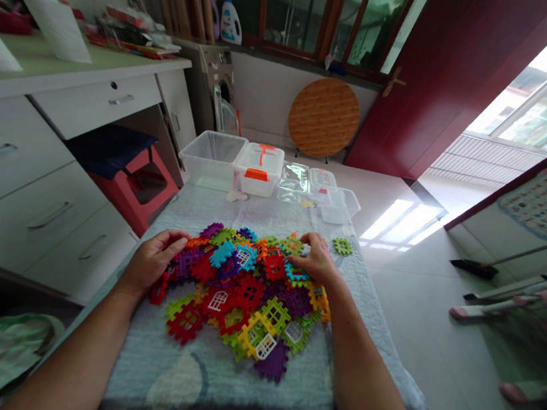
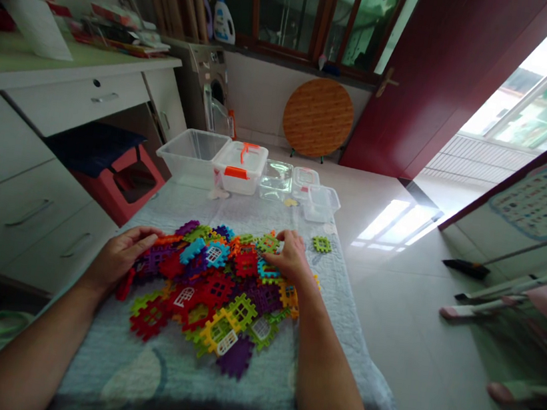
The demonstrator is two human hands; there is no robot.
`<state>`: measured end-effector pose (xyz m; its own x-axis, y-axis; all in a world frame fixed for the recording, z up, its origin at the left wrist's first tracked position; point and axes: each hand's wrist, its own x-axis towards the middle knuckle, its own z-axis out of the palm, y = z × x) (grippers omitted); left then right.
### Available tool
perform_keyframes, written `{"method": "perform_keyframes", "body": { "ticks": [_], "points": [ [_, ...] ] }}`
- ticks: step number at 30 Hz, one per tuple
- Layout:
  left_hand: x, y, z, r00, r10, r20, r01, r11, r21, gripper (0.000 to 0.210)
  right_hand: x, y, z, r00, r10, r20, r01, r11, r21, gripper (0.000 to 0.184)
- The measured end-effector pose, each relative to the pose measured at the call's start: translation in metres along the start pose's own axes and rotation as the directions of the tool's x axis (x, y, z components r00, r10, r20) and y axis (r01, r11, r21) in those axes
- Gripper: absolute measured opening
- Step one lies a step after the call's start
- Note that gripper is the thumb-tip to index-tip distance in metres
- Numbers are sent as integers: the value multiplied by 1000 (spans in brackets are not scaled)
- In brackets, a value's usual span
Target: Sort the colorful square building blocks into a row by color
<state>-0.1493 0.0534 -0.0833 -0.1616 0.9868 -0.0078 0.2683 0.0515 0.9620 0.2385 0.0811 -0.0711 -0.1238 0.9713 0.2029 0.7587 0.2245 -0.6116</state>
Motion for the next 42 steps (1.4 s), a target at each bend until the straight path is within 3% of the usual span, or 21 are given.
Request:
{"method": "perform_keyframes", "body": {
  "ticks": [2,4,7,9,12,22,28,34,42],
  "points": [
    [0,1,0,1000,-12,1,12,1000,-5,54,0,11,-9,993,35,-114,-32,999,29,41],
    [0,2,0,1000,-12,2,12,1000,2,54,0,27,-22,955,144,-260,-141,990,30,44],
    [0,4,1,1000,-18,1,18,1000,26,55,-2,51,-41,818,356,-452,-405,914,-14,48],
    [-1,6,2,1000,-27,-5,27,999,34,57,-6,63,-47,728,460,-508,-558,828,-51,51],
    [-1,7,2,999,-37,-2,37,999,34,57,-10,68,-45,665,551,-504,-678,729,-98,53],
    [0,3,1,999,-43,13,42,999,33,54,-8,56,-34,659,590,-466,-734,640,-227,62],
    [1,1,0,1000,-10,6,9,999,37,55,-8,54,-32,665,567,-486,-720,660,-215,59],
    [2,1,-1,1000,1,7,-2,998,56,56,-8,54,-29,642,519,-565,-713,675,-190,58],
    [2,2,0,1000,-8,10,8,999,53,57,-8,52,-32,622,587,-518,-752,632,-186,63]
  ]
}}
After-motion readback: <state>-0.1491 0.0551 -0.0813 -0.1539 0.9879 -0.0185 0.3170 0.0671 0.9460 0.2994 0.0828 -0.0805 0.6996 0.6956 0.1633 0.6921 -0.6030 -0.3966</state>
